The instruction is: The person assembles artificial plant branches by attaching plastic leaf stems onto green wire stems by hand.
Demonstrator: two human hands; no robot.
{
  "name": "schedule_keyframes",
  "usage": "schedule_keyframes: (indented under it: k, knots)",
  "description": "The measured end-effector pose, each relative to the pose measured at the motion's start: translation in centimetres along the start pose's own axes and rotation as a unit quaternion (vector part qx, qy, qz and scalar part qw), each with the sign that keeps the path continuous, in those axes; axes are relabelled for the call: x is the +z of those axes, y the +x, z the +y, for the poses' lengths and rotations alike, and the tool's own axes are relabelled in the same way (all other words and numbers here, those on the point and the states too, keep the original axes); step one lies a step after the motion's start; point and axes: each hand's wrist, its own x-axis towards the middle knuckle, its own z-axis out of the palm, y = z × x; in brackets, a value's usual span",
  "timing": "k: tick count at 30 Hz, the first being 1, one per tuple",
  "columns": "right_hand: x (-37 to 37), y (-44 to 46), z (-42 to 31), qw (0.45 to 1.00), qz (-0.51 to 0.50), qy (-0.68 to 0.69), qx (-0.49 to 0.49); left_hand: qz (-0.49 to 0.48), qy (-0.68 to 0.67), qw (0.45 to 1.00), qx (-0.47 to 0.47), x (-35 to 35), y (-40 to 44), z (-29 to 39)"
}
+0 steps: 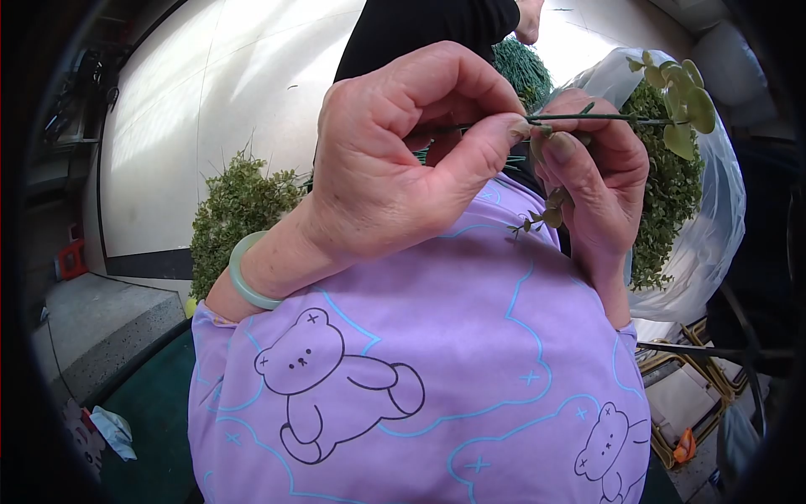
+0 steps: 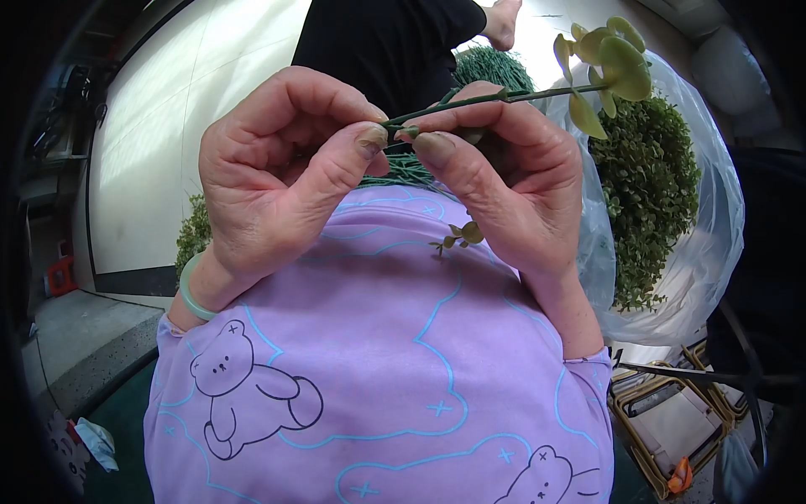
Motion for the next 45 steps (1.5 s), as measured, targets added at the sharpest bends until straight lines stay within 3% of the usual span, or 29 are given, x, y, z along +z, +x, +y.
schedule_keyframes:
  k: [16, 18, 21, 28, 37, 42, 45]
  knots:
    - [-0.2, 0.0, 0.1, 0.999, -0.016, -0.019, -0.029, 0.001, 0.056, 0.998, 0.009, 0.1, -0.2, -0.1]
    - [0.0, -0.1, 0.2, 0.996, -0.011, -0.062, -0.064, -0.001, 0.099, 0.995, 0.020, 0.0, -0.3, 0.0]
    - [1.1, -0.2, -0.5, 0.998, 0.043, -0.033, -0.035, 0.008, 0.134, 0.990, 0.043, 0.2, -0.3, -0.2]
    - [-0.1, 0.1, 0.6, 0.998, 0.007, -0.004, -0.068, 0.004, 0.201, 0.971, 0.130, 0.2, -0.4, -0.6]
    - [-0.9, 0.5, -0.6, 0.990, -0.035, -0.115, -0.069, -0.032, 0.016, 0.999, -0.034, 0.4, 0.0, 0.0]
    - [-1.1, 0.3, -0.6, 0.988, -0.043, -0.126, -0.078, -0.039, 0.033, 0.998, -0.033, 0.5, -0.1, 0.1]
    - [-0.7, -0.1, -1.1, 0.997, -0.021, -0.079, -0.005, -0.045, 0.080, 0.995, -0.031, 0.5, -0.1, 0.2]
